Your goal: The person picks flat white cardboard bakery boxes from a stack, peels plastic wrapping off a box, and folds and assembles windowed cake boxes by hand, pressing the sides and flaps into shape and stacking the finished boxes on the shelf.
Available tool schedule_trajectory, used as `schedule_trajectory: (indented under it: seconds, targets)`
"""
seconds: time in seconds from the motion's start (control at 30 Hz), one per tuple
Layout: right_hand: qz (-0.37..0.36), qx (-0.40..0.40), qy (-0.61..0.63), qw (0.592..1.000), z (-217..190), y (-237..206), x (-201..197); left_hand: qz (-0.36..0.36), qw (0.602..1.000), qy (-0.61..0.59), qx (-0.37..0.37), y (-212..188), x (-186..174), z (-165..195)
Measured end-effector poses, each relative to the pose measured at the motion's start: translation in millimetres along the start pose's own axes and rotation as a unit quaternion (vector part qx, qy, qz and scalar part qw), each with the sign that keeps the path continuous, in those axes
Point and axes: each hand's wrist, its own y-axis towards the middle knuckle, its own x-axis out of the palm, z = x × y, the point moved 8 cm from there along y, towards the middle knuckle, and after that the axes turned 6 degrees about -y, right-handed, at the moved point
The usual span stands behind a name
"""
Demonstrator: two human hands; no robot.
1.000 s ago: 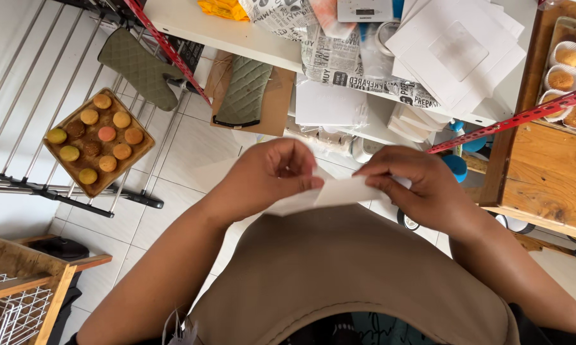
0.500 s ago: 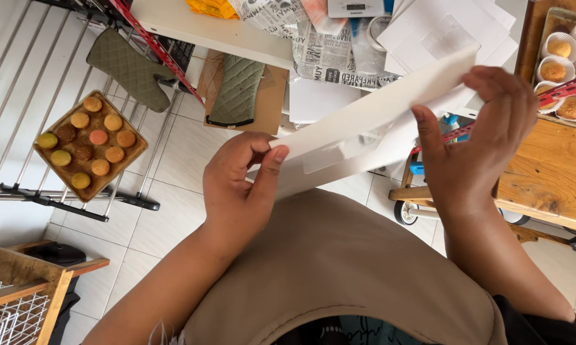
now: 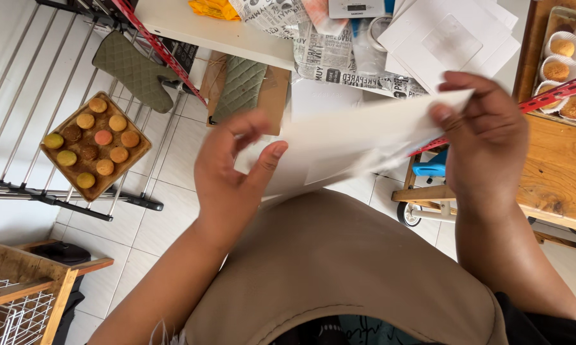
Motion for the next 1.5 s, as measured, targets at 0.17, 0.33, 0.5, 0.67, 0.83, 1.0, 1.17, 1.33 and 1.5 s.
schedule_trajectory:
  seconds: [0.17, 0.33, 0.5, 0.67, 0.83, 1.0, 1.17, 1.33, 1.5]
  targets:
    - [0.057, -0.032, 0.052, 0.996, 6.8, 9.7, -27.5, -0.112, 0.982, -0.003, -0.149, -1.1, 13.1, -46.1]
    - [0.074, 0.043, -0.009, 0.996, 33.4, 9.9, -9.3, 0.009, 0.987, -0.145, -0.063, -1.8, -1.6, -54.6]
    - [-0.067, 0.094, -0.030, 0.993, 71.8, -0.4, 41.7, 0.020, 0.986, -0.163, 0.011, 0.8, -4.8, -47.5]
    - [-0.098, 0.103, -0.005, 0.990, 85.8, -7.1, 40.8, -0.009, 0.988, -0.131, -0.086, 0.4, 10.6, -63.2]
    - [-0.169, 0.197, 0.063, 0.964, 109.2, -21.4, 48.4, -0.133, 0.971, -0.194, -0.043, -8.6, 27.9, -60.6]
    - [-0.192, 0.113, 0.162, 0.961, 105.2, -25.5, 44.2, -0.070, 0.973, -0.155, -0.159, -12.3, 16.3, -87.8]
    - [-0.223, 0.076, 0.157, 0.959, 99.8, -29.0, 47.5, -0.124, 0.956, -0.257, -0.061, -8.3, 23.7, -66.3]
    - [-0.349, 0.149, 0.206, 0.902, 73.1, -33.8, 71.7, -0.175, 0.940, -0.265, -0.125, -12.4, 30.9, -68.3]
    - [-0.262, 0.078, 0.139, 0.952, 42.1, -19.1, 77.5, -0.146, 0.933, -0.294, -0.146, -10.6, 31.8, -71.3]
